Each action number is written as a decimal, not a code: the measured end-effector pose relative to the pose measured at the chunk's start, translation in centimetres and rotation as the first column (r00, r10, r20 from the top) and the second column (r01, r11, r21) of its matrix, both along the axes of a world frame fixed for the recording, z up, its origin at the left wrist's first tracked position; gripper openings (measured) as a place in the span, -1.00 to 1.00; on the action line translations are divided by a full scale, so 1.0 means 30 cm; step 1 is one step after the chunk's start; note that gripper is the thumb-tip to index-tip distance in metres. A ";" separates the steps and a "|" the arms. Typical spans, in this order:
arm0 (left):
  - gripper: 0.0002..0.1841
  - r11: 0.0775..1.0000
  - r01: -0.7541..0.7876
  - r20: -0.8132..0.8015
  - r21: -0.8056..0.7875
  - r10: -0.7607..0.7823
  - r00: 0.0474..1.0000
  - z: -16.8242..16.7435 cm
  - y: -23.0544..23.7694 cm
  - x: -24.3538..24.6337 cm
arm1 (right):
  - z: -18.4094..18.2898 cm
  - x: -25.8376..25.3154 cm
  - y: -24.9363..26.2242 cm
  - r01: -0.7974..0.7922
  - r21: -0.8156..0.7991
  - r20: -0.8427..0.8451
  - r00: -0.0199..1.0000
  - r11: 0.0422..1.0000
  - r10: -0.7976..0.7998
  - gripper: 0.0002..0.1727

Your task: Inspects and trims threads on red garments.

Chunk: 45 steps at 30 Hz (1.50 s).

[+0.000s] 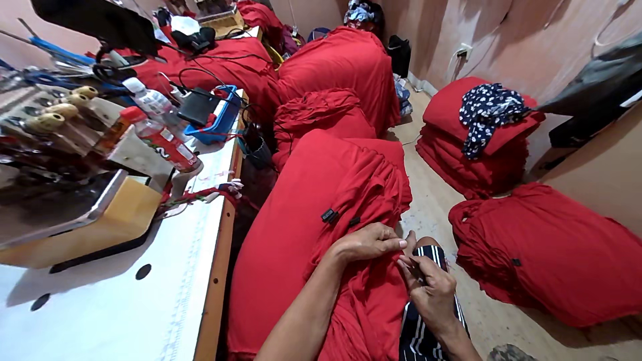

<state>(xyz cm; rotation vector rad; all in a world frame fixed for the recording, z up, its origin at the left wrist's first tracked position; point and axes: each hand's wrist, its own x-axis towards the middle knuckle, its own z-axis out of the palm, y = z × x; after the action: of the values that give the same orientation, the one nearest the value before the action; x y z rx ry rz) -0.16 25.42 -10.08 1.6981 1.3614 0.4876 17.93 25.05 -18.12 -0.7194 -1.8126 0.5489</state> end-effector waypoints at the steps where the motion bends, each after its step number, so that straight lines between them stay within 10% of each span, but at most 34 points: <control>1: -0.60 1.000 0.001 0.008 0.000 -0.001 1.000 0.000 0.001 0.001 | 0.006 0.003 0.003 -0.007 -0.029 0.004 1.000 1.000 0.007 -0.81; 12: -0.60 0.997 -0.045 0.095 0.062 0.039 0.995 -0.015 0.001 -0.004 | 0.093 0.099 0.004 -0.527 -0.527 -0.371 0.848 0.666 0.377 -0.86; 45: -0.77 0.974 0.144 0.258 0.175 -0.186 0.948 -0.027 -0.001 -0.011 | 0.128 0.121 0.033 -0.513 -0.508 -0.531 0.819 0.693 0.217 -0.85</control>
<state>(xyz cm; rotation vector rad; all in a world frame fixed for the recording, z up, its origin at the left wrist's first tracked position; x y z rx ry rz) -0.49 25.37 -10.90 1.7770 0.9948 0.7166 21.56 26.05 -14.29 -0.5832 -1.3242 1.5382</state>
